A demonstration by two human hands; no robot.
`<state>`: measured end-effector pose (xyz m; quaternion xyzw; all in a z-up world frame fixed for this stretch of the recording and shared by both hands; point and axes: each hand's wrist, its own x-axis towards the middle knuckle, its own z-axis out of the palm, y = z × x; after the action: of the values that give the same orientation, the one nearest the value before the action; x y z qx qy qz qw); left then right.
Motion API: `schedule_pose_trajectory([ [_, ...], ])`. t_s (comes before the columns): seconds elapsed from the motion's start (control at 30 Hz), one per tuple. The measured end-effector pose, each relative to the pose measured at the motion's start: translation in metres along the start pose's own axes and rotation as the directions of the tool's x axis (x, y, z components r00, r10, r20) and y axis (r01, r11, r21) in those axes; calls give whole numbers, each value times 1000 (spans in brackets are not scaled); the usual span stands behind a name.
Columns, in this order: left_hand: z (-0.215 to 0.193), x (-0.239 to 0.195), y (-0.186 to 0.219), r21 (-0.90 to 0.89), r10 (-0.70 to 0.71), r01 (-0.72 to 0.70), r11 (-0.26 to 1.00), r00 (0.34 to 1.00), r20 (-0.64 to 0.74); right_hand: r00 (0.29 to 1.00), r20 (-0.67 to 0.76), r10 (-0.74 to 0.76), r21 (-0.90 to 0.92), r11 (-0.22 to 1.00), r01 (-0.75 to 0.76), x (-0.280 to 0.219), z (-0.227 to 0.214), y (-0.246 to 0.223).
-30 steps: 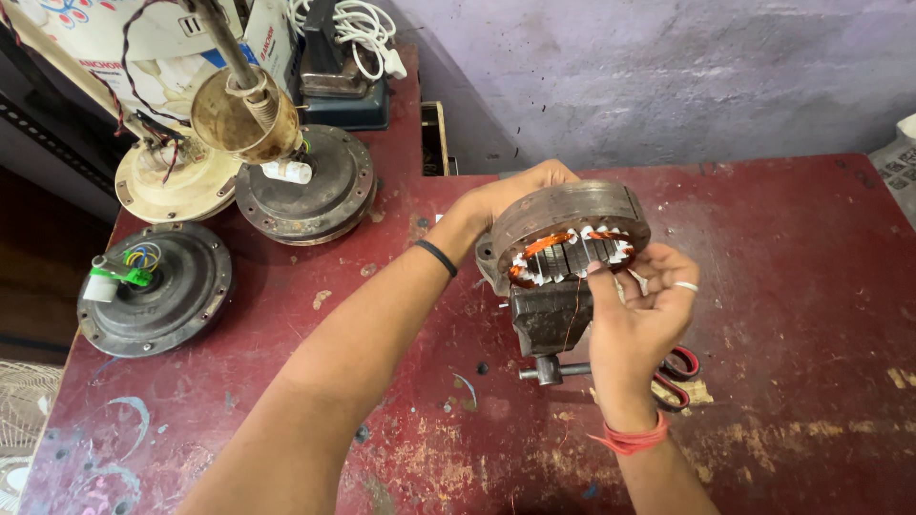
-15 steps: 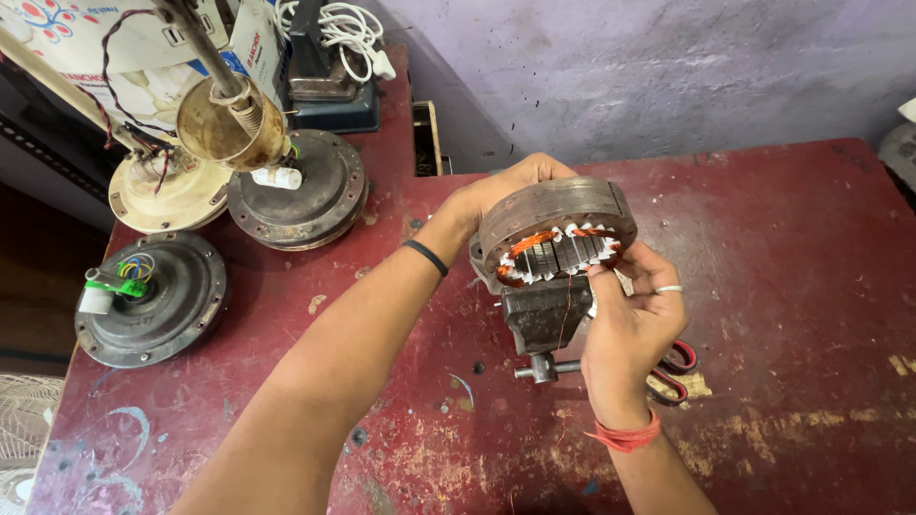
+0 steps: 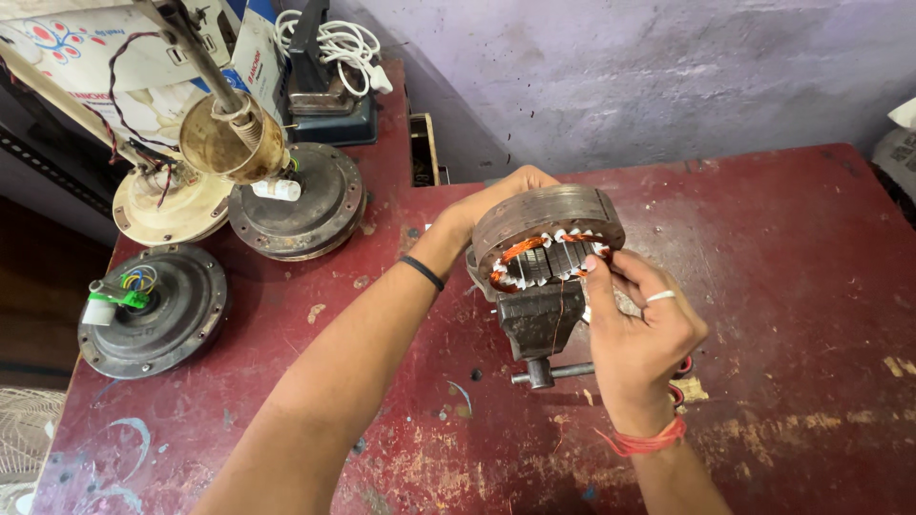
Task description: The person works on a motor stator clamped in a bench vise, using hands and a metal tool to adjust and press copper windings within the stator slots. The person repeatedly rotates the stator and uses the tool to manipulate the windings, occasionally using scissors to trim wire.
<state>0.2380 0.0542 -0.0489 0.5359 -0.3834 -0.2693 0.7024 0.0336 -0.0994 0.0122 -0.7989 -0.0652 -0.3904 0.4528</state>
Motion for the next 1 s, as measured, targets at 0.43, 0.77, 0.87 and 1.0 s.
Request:
schedule_pose_trajectory([
  [0.43,11,4,7,-199,-142,144,969,990,25,985,145,95,65,992,-105,12,-14,20],
  [0.77,-17,4,-31,2,-71,72,997,994,-84,951,150,269,270,915,-301,3,-8,27],
  [0.87,-24,12,-40,-102,-102,102,990,995,0,945,158,288,269,908,-322,2,-6,31],
  [1.0,-21,14,-39,-139,-224,210,968,970,-96,943,183,277,357,875,-327,1,-5,40],
])
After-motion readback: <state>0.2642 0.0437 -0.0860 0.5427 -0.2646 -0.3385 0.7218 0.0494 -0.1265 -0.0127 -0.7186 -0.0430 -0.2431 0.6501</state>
